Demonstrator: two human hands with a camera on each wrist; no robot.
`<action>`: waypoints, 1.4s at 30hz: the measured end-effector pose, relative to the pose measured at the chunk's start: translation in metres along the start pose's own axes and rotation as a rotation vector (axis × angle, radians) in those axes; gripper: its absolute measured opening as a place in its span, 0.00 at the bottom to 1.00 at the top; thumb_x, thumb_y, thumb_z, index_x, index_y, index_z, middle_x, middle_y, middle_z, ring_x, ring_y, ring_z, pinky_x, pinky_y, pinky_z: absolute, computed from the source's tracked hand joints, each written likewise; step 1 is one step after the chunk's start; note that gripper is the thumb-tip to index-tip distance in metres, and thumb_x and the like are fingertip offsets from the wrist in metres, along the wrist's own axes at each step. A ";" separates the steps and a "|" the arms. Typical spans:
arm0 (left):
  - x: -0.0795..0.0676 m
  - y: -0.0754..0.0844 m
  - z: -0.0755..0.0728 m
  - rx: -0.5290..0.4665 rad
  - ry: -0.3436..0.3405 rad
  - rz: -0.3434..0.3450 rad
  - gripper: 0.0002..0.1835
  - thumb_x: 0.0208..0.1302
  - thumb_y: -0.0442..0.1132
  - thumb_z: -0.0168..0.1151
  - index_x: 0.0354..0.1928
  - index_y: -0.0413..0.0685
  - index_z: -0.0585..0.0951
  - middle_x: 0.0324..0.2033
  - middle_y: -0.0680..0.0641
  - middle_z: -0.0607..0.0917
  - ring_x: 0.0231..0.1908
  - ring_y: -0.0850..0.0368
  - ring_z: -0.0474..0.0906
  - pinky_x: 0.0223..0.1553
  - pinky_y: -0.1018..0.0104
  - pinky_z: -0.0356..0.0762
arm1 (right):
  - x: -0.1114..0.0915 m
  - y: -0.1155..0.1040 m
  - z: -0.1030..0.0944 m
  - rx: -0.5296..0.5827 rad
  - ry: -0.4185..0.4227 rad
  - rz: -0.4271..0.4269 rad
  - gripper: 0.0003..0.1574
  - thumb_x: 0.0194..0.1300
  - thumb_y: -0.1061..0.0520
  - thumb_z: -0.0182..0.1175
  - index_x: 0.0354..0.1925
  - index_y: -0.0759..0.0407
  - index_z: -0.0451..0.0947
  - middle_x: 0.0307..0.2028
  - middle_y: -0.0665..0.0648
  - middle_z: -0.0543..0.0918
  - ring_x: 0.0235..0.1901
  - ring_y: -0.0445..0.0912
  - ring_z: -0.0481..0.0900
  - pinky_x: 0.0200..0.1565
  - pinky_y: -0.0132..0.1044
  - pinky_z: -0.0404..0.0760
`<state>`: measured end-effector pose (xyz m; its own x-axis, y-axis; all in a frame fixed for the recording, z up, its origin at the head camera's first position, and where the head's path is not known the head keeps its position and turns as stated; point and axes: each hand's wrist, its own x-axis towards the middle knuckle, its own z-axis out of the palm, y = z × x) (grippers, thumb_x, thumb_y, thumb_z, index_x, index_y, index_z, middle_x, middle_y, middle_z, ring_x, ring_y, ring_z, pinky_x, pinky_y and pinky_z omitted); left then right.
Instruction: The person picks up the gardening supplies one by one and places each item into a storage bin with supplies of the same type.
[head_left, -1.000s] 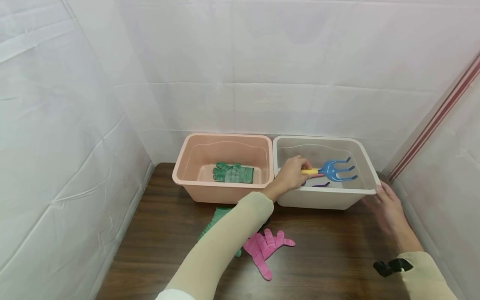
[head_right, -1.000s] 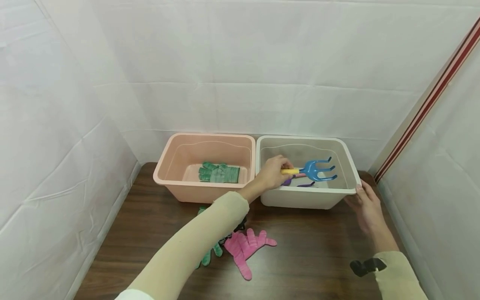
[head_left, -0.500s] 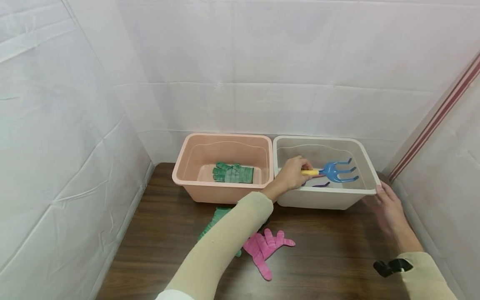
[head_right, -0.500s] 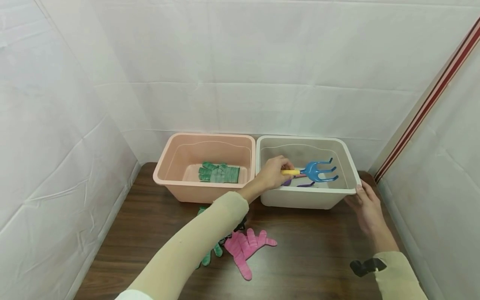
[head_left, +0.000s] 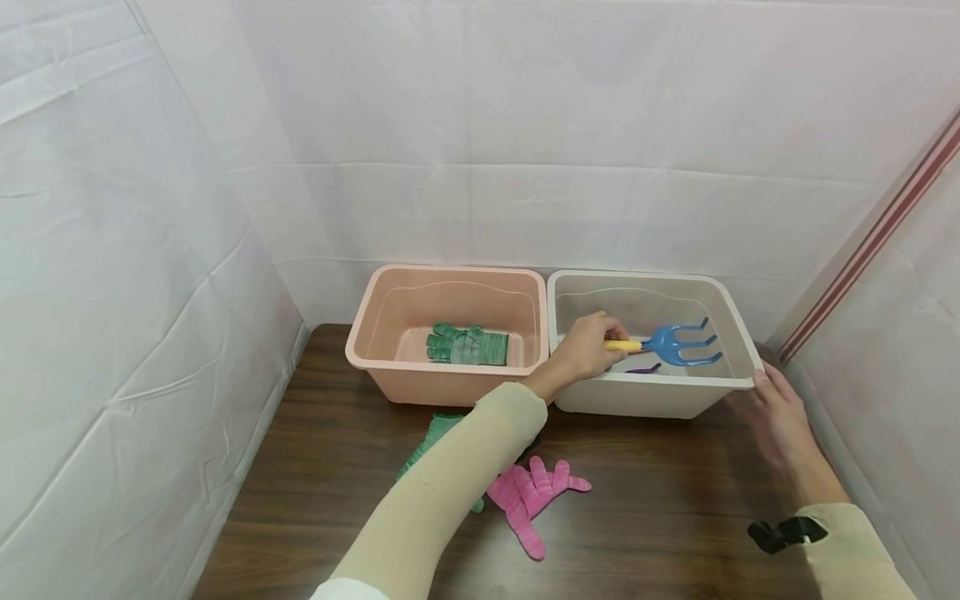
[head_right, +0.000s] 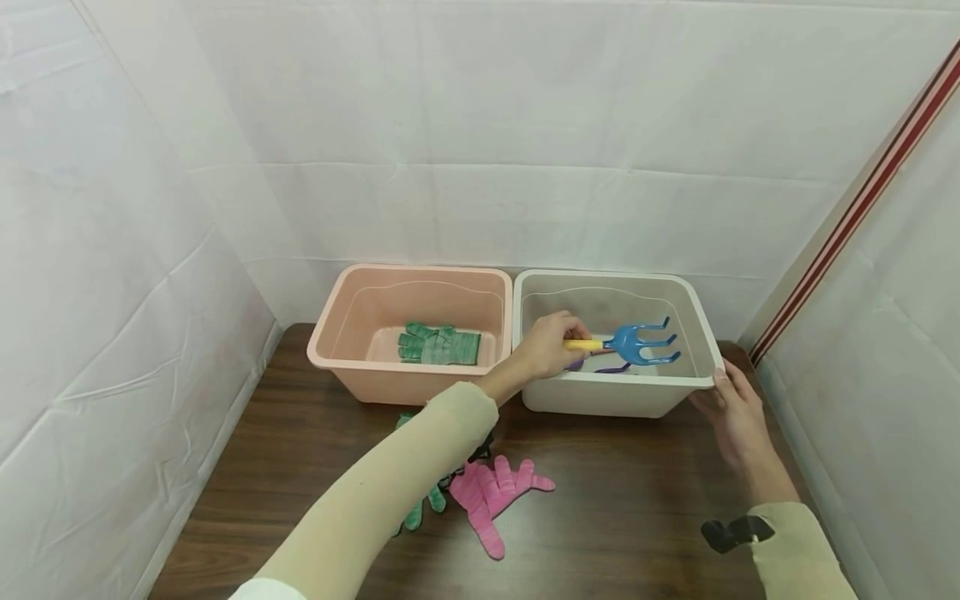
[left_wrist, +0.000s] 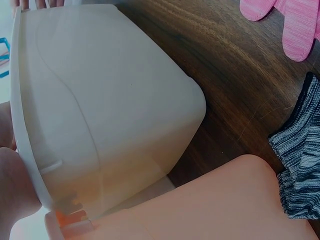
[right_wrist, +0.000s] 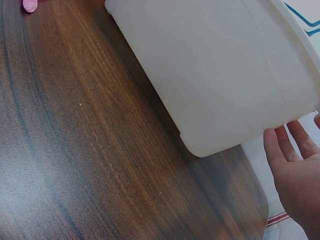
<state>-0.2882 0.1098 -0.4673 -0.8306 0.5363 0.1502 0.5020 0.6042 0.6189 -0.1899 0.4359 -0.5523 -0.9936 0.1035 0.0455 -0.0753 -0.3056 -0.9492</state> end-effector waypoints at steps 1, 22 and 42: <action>0.000 0.000 0.000 -0.002 -0.002 -0.002 0.09 0.70 0.41 0.73 0.49 0.48 0.88 0.42 0.54 0.81 0.40 0.65 0.75 0.39 0.81 0.69 | 0.000 0.000 0.000 -0.001 -0.001 -0.002 0.34 0.86 0.54 0.50 0.82 0.58 0.57 0.74 0.54 0.69 0.68 0.42 0.73 0.55 0.35 0.85; 0.000 -0.004 -0.003 -0.078 -0.059 0.014 0.32 0.69 0.57 0.72 0.70 0.52 0.79 0.64 0.51 0.82 0.65 0.55 0.76 0.64 0.67 0.73 | -0.001 0.001 0.002 0.048 -0.025 -0.033 0.33 0.86 0.55 0.51 0.81 0.61 0.59 0.69 0.50 0.75 0.64 0.40 0.78 0.55 0.37 0.85; -0.005 -0.004 -0.003 -0.070 -0.056 0.038 0.31 0.70 0.56 0.71 0.69 0.50 0.80 0.63 0.49 0.82 0.62 0.55 0.77 0.63 0.66 0.73 | -0.005 0.006 0.001 0.059 -0.037 -0.076 0.28 0.86 0.58 0.49 0.78 0.62 0.63 0.65 0.51 0.78 0.61 0.39 0.81 0.55 0.37 0.85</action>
<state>-0.2865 0.1032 -0.4681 -0.7955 0.5912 0.1330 0.5133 0.5407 0.6664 -0.1851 0.4329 -0.5585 -0.9871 0.0937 0.1295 -0.1546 -0.3535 -0.9226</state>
